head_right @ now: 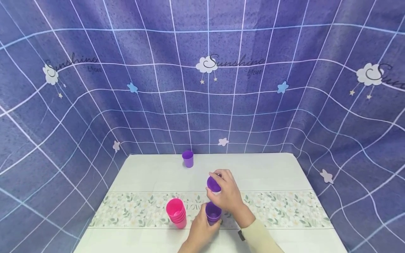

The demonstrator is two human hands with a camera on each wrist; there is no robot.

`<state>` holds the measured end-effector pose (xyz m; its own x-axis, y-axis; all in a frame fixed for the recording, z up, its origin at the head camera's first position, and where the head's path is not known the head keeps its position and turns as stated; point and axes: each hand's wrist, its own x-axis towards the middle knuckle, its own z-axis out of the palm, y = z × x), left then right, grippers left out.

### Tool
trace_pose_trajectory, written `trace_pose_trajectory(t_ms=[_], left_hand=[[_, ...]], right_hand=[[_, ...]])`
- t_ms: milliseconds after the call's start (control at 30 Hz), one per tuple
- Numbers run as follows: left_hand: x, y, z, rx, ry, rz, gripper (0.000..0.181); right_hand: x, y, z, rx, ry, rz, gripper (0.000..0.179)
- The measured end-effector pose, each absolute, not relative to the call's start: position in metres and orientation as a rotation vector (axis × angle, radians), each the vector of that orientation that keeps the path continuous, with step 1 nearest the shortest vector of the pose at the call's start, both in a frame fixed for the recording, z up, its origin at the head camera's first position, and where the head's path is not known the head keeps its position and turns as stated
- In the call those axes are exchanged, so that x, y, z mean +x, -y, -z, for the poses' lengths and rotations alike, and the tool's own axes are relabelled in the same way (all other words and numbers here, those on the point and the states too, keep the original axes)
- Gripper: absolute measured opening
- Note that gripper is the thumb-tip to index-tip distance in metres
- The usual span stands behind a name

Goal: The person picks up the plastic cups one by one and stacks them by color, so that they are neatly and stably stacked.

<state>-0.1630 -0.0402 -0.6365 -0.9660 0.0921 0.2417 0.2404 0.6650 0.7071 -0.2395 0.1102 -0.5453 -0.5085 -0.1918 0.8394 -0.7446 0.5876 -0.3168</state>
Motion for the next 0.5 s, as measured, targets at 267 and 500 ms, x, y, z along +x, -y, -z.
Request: trace_pose_trajectory(t_ms=[267,500], left_hand=[[-0.163,0.04,0.634,-0.269,2.712,1.229,0.064],[-0.161,0.044,0.635,-0.326,2.703,1.204,0.065]], right_hand=[[-0.22,-0.108,0.542,0.752,1.971,-1.01,0.046],[-0.208,-0.103,0.548,0.834,1.93,-1.125,0.044]])
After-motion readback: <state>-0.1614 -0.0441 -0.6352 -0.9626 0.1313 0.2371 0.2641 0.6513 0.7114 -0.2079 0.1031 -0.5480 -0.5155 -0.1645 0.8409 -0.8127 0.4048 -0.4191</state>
